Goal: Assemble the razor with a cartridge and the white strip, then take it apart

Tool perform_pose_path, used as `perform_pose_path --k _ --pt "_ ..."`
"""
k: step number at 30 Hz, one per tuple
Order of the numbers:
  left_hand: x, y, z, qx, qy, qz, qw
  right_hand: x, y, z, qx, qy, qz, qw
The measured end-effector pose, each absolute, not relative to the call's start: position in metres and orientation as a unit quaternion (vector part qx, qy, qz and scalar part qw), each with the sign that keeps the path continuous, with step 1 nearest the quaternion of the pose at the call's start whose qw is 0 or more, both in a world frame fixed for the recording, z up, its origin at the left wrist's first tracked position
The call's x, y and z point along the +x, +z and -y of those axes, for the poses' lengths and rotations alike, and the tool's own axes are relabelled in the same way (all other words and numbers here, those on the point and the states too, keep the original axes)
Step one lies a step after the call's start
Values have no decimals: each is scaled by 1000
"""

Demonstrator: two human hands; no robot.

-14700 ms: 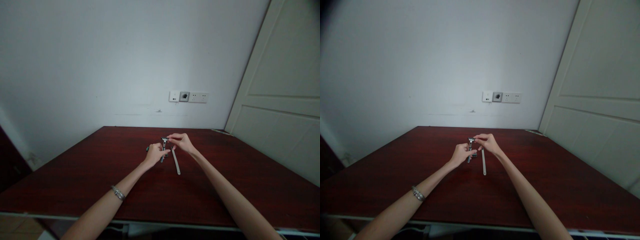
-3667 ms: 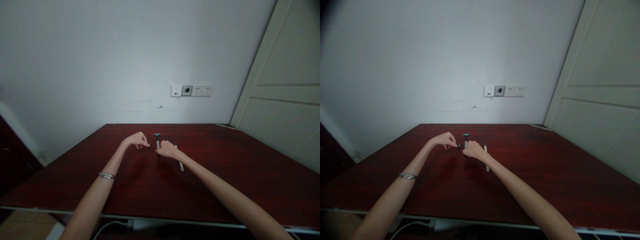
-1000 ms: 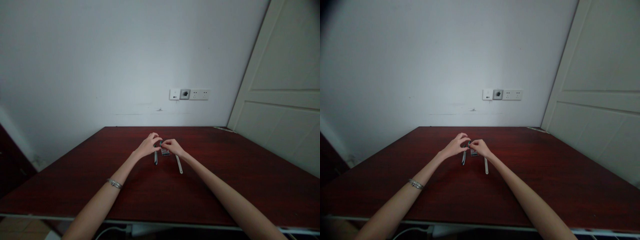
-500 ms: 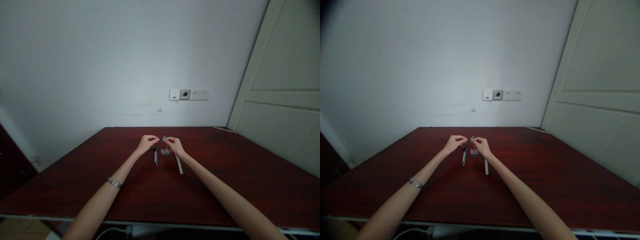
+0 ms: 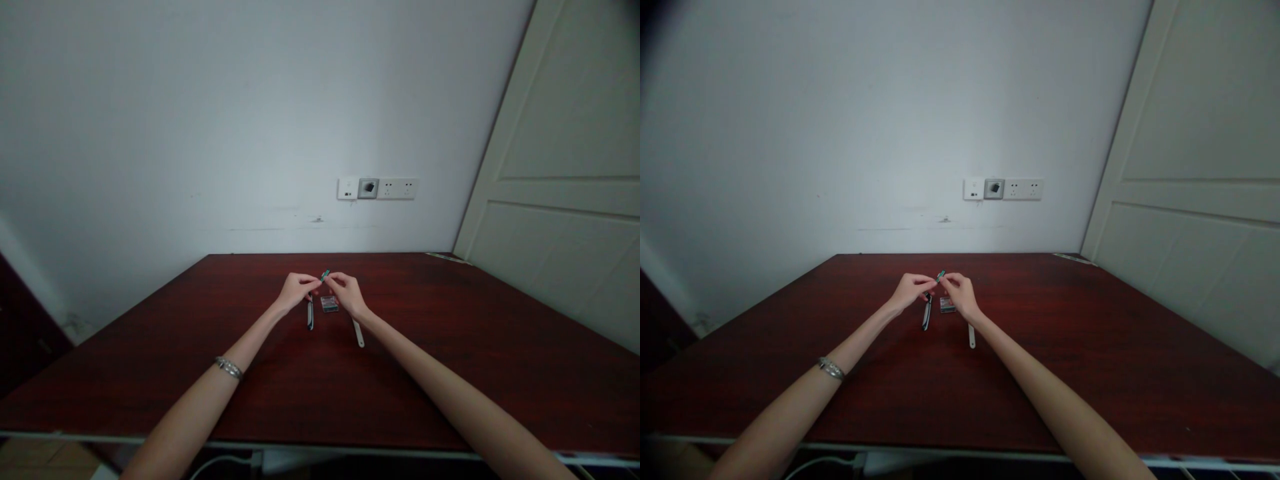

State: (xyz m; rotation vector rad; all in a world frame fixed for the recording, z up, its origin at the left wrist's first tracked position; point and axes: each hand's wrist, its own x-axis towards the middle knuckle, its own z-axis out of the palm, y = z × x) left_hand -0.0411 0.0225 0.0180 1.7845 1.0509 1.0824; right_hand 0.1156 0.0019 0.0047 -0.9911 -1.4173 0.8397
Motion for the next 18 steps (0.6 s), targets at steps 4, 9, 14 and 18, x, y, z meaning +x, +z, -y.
perform_pose_path --k 4,9,14,18 --pt "-39 19 -20 693 445 -403 400 115 1 -5 -420 329 598 598" --pt "-35 20 -16 674 473 -399 404 114 -3 -8 -413 299 605 611" --pt "-38 20 -19 671 466 -402 413 118 -1 -9 -419 306 624 584" --pt "-45 20 -24 687 429 -400 429 136 10 -12 -380 206 696 573"
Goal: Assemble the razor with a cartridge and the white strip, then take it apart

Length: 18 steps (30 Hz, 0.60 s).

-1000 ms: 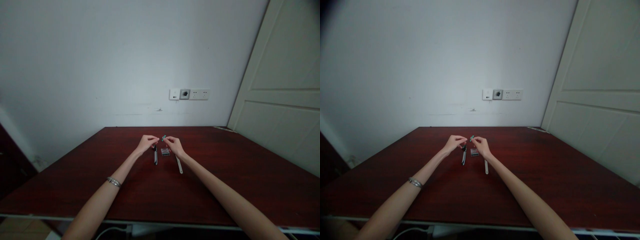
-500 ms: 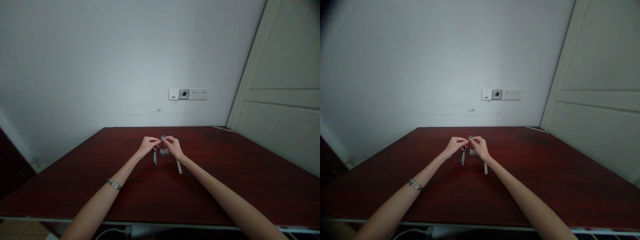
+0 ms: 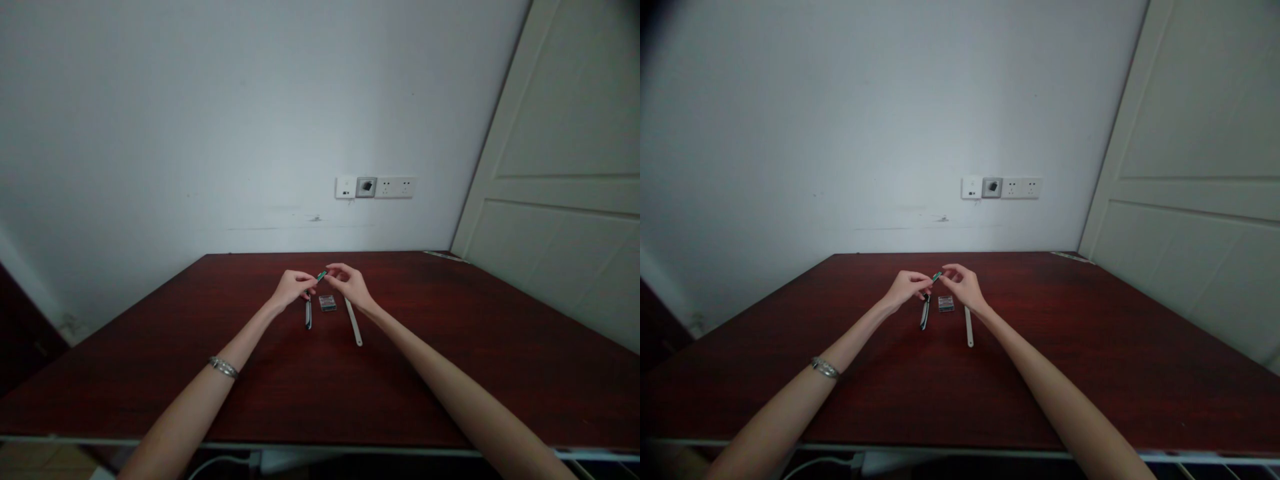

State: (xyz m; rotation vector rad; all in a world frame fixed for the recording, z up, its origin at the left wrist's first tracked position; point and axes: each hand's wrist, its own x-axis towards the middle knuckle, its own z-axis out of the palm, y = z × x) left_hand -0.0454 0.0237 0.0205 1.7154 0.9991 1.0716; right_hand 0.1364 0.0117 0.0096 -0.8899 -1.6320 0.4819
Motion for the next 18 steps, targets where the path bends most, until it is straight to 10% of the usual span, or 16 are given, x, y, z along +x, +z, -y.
perform_pose_path --k 18 --pt "-50 21 -24 736 341 -418 409 162 30 0 -355 -85 881 302"
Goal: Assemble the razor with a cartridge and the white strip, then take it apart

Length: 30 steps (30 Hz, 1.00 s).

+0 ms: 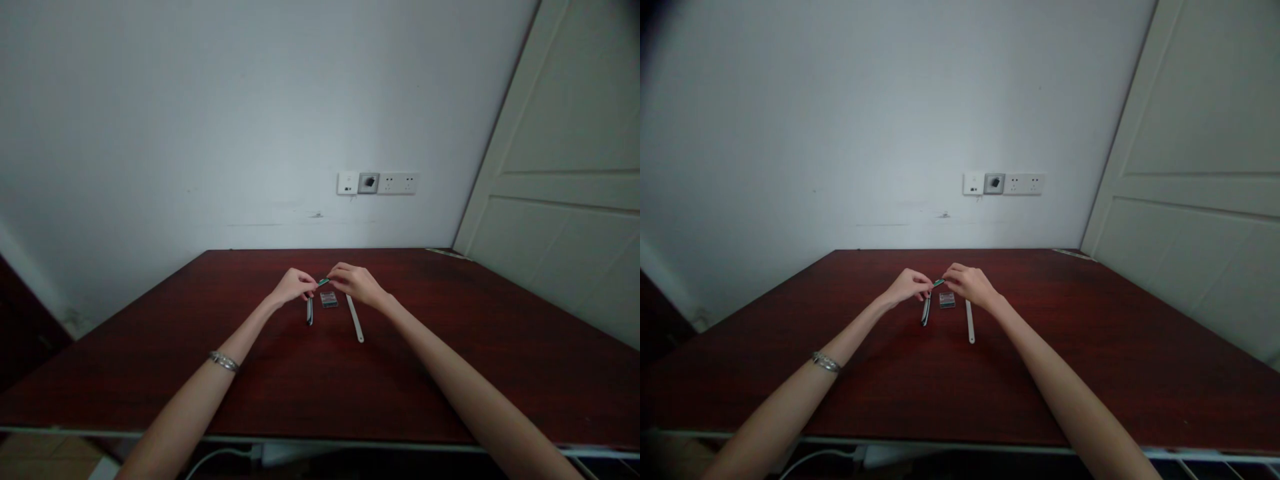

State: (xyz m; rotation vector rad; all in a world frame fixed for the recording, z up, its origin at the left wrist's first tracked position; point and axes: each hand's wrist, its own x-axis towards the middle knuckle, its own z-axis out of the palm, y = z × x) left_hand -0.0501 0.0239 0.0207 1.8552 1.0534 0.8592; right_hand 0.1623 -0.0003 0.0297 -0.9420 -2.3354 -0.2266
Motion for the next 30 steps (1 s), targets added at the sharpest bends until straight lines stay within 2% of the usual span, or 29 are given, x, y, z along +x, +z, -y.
perform_pose_path --k 12,15,19,21,25,30 --pt "-50 17 -25 736 327 -416 423 164 29 0 -370 -80 883 279" --pt "-50 14 -27 763 334 -430 348 170 26 -4 -389 -50 875 282" --pt "-43 4 -24 844 294 -430 128 180 16 -18 -414 12 866 279" --pt "-38 -1 -21 873 251 -415 52 184 11 -24 -417 37 865 275" --pt "-32 -9 -15 892 194 -409 7 183 4 -31 -412 63 870 263" --pt "-32 -12 -15 900 172 -400 4 178 -1 -32 -421 74 872 238"
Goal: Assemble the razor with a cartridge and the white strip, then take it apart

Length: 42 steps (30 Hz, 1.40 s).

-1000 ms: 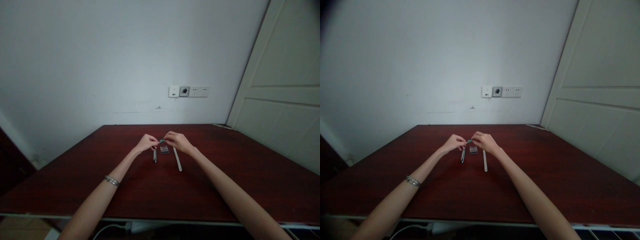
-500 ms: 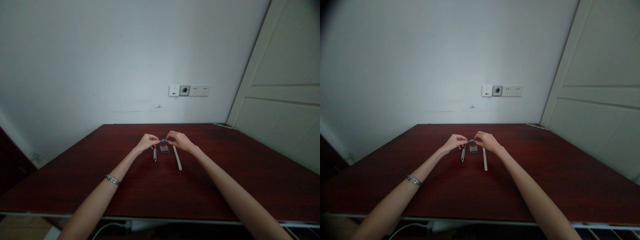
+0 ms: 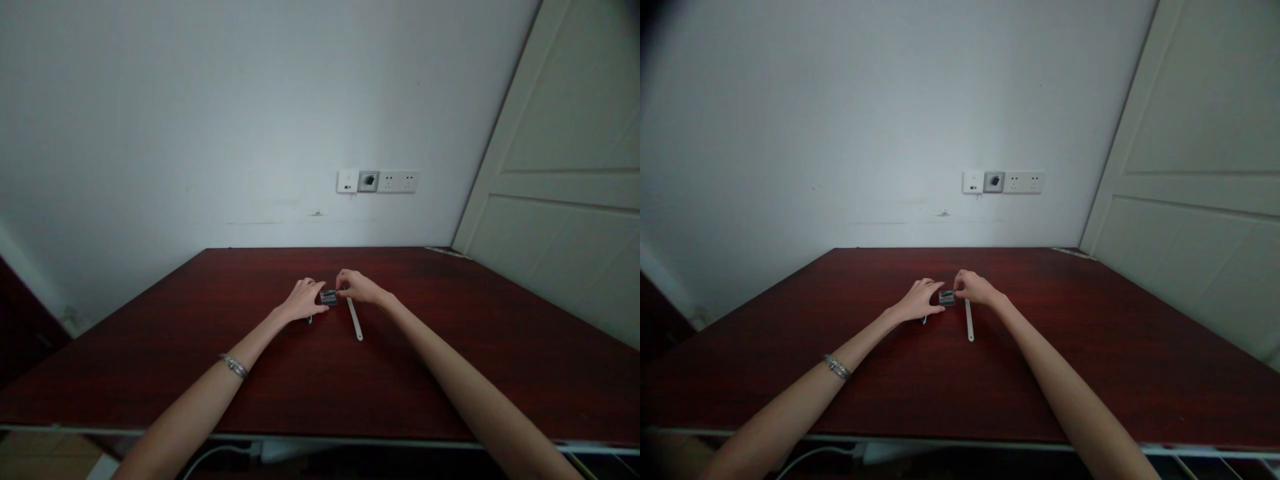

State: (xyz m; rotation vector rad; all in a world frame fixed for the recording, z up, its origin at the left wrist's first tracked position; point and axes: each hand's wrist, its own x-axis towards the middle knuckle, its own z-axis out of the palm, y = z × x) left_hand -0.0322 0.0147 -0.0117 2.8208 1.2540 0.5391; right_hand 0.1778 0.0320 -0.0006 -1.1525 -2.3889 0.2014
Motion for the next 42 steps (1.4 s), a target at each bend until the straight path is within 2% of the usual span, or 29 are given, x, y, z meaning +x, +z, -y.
perform_pose_path --k 12,32,42 --pt "-34 -13 -17 898 171 -397 81 177 -6 -32 -432 80 872 217" --pt "-34 -17 -22 902 165 -389 92 173 -9 -31 -426 106 871 222" --pt "-33 -10 -16 895 205 -376 125 176 -5 -30 -449 61 854 257"
